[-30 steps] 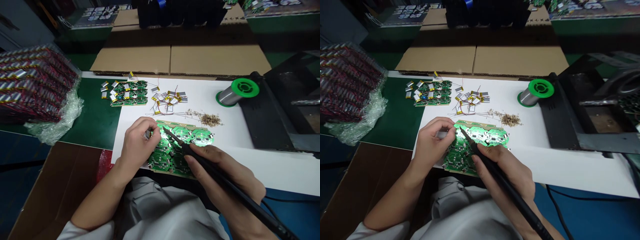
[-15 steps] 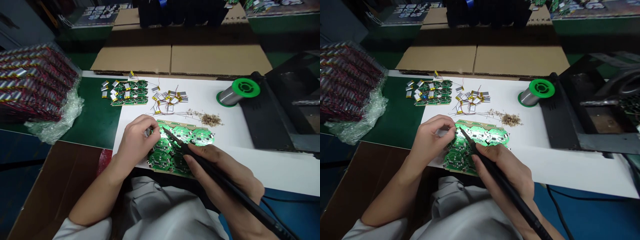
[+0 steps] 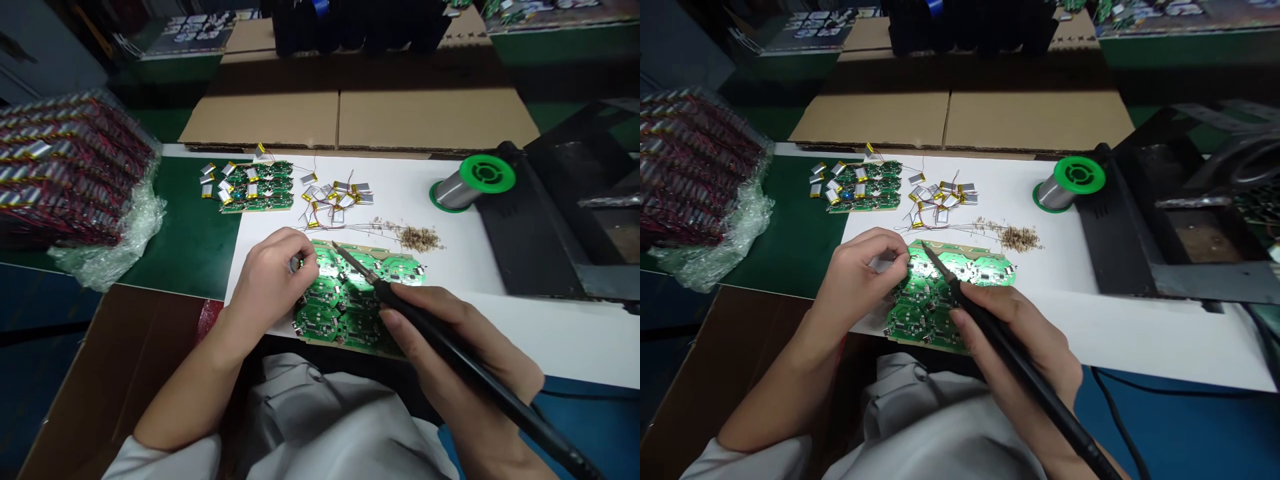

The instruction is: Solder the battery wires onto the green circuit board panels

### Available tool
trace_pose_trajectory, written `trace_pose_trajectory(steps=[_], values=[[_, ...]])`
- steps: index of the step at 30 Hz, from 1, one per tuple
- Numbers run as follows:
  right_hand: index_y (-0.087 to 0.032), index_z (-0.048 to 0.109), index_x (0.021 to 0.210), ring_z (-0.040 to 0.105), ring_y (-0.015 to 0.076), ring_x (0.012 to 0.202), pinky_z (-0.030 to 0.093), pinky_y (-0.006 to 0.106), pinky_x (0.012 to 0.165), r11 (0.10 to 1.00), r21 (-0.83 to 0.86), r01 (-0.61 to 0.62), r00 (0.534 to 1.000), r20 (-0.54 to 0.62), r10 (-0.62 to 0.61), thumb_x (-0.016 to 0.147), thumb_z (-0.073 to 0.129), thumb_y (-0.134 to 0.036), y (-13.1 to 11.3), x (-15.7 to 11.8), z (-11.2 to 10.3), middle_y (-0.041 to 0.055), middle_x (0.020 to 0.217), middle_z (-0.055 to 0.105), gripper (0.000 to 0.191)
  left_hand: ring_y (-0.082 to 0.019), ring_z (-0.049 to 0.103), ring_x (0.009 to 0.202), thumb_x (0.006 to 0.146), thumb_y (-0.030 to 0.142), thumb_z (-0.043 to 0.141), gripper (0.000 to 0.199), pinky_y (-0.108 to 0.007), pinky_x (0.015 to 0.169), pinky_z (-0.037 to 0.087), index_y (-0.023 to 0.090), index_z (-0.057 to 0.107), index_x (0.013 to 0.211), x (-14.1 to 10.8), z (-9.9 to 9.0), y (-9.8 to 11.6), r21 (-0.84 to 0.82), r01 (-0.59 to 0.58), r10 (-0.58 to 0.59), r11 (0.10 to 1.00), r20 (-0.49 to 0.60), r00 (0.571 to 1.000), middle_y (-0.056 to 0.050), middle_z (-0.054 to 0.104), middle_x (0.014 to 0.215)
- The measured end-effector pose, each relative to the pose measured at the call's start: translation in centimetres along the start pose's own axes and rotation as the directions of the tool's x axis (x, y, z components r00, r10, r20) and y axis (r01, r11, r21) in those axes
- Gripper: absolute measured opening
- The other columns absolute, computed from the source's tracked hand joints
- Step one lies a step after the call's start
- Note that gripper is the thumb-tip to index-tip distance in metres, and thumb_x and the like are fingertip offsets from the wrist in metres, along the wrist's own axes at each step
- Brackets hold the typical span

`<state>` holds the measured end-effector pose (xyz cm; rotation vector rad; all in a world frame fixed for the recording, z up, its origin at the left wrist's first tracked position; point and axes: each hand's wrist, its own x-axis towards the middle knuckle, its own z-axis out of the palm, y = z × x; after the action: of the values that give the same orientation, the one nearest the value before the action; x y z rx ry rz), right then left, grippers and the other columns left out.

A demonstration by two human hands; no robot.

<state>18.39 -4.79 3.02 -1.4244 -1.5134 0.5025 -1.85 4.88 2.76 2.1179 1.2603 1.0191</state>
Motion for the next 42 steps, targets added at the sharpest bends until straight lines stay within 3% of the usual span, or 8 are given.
trace_pose_trajectory(steps=[5,12,17,22,29,33,36,42], values=[[-0.034,0.074,0.12,0.08,0.0201,0.086,0.067,0.034,0.082,0.992,-0.112,0.066,0.996,-0.045,-0.071,0.097,0.07,-0.016,-0.1,-1.0,-0.5,-0.0008,0.1,0.082,0.029,-0.019,0.069,0.084,0.085,0.001,0.061,0.02,-0.03,0.073,0.051,0.02,0.065,0.079,0.0,-0.1,0.0,0.024,-0.007,0.006,1.0,0.015,1.0,-0.003,0.073,0.089],[-0.02,0.065,0.126,0.066,0.0298,0.132,0.046,0.05,0.123,0.869,-0.205,0.449,0.889,0.201,-0.412,0.087,0.083,-0.018,4.0,-1.7,-1.7,0.0122,0.125,0.079,0.043,-0.019,0.069,0.083,0.085,0.002,0.061,0.019,-0.03,0.073,0.051,0.02,0.066,0.08,0.0,-0.3,0.1,0.058,-0.005,0.002,0.998,0.045,0.999,-0.003,0.073,0.089],[-0.023,0.064,0.129,0.063,0.0333,0.137,0.046,0.059,0.121,0.912,-0.2,0.359,0.93,0.161,-0.33,0.09,0.082,-0.029,5.2,-3.1,-1.4,0.0134,0.135,0.074,0.043,-0.019,0.068,0.082,0.086,0.002,0.061,0.019,-0.03,0.073,0.051,0.02,0.065,0.08,-0.2,-0.2,0.2,0.053,-0.021,0.018,0.998,0.044,0.999,-0.003,0.072,0.089],[-0.022,0.064,0.132,0.063,0.0323,0.138,0.055,0.052,0.115,0.92,-0.152,0.363,0.924,0.187,-0.333,0.09,0.08,-0.021,5.4,-3.4,-1.5,0.0123,0.14,0.072,0.045,-0.019,0.068,0.084,0.088,0.006,0.061,0.017,-0.031,0.076,0.054,0.021,0.066,0.08,0.0,-0.3,0.0,-0.041,0.027,-0.025,0.999,0.059,0.998,-0.003,0.073,0.089],[-0.019,0.066,0.131,0.064,0.0316,0.138,0.06,0.045,0.111,0.908,-0.137,0.395,0.916,0.136,-0.378,0.089,0.08,-0.02,5.7,-3.0,-1.4,0.0128,0.139,0.073,0.044,-0.018,0.071,0.069,0.093,0.027,0.069,0.013,-0.029,0.064,0.058,0.02,0.073,0.083,3.4,-3.2,-2.8,-0.245,0.265,-0.133,0.933,0.449,0.884,-0.005,0.076,0.077],[-0.02,0.065,0.132,0.063,0.031,0.138,0.06,0.044,0.112,0.905,-0.142,0.402,0.912,0.15,-0.382,0.089,0.081,-0.021,5.7,-3.0,-1.4,0.0124,0.141,0.072,0.046,-0.019,0.069,0.067,0.095,0.026,0.063,0.017,-0.029,0.059,0.053,0.02,0.075,0.085,6.2,-2.4,-4.0,-0.021,0.063,-0.052,0.998,0.348,0.936,-0.005,0.075,0.077],[-0.018,0.066,0.129,0.063,0.0295,0.138,0.058,0.045,0.113,0.907,-0.164,0.389,0.92,0.119,-0.373,0.091,0.079,-0.021,5.4,-3.1,-1.1,0.0132,0.138,0.073,0.04,-0.021,0.068,0.075,0.087,0.014,0.069,0.013,-0.032,0.067,0.052,0.022,0.077,0.083,8.2,-0.5,-4.4,0.141,-0.113,0.053,0.984,0.372,0.927,-0.004,0.072,0.08],[-0.023,0.066,0.132,0.067,0.0321,0.134,0.061,0.049,0.11,0.918,-0.169,0.359,0.933,0.107,-0.345,0.092,0.078,-0.024,5.3,-3.2,-1.1,0.0108,0.137,0.074,0.042,-0.023,0.063,0.076,0.081,0.006,0.069,0.021,-0.034,0.072,0.05,0.022,0.073,0.066,10.2,0.8,-4.8,0.185,-0.19,0.098,0.964,0.42,0.902,-0.004,0.061,0.076]])
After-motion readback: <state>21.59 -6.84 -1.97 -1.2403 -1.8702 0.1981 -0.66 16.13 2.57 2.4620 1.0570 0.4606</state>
